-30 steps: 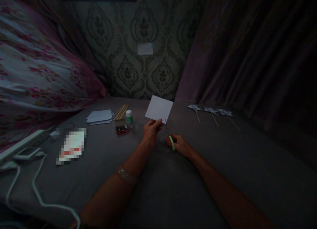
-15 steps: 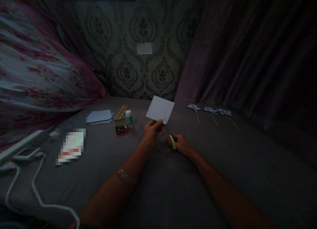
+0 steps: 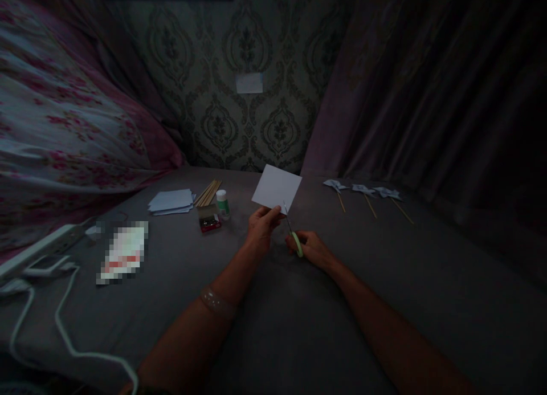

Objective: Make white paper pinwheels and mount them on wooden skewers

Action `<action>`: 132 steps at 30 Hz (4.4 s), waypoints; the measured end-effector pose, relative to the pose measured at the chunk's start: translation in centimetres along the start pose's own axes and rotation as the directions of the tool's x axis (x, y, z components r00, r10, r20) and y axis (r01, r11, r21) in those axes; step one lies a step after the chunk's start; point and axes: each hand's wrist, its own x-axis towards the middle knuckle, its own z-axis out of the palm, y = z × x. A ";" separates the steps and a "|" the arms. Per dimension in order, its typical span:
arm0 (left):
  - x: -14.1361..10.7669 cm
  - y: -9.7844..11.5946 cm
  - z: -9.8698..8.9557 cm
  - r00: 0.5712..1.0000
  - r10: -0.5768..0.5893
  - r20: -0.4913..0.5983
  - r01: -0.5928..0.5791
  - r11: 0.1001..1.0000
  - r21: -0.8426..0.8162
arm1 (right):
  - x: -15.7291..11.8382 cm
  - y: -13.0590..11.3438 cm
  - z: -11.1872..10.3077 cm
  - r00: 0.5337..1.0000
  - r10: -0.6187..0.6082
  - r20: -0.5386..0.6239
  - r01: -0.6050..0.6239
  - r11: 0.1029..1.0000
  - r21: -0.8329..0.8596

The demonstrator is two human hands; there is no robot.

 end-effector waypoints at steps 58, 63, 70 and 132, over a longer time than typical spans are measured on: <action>0.2 -0.4 0.0 1.000 0.022 -0.014 -0.021 0.993 0.120 | 0.2 0.1 0.3 0.991 0.058 -0.118 -0.051 0.997 0.063; -0.3 -0.3 0.3 0.999 0.021 0.024 -0.024 0.989 0.148 | 0.2 0.1 0.2 0.990 0.010 -0.142 -0.001 0.998 0.058; -0.3 -0.5 0.3 0.999 0.031 0.029 -0.035 0.991 0.128 | 0.3 0.1 0.2 0.987 0.002 -0.159 0.005 0.999 0.044; -0.4 -0.1 0.7 0.999 -0.023 -0.029 0.020 0.995 -0.099 | 0.2 0.3 0.3 0.987 -0.011 -0.160 0.017 0.999 0.038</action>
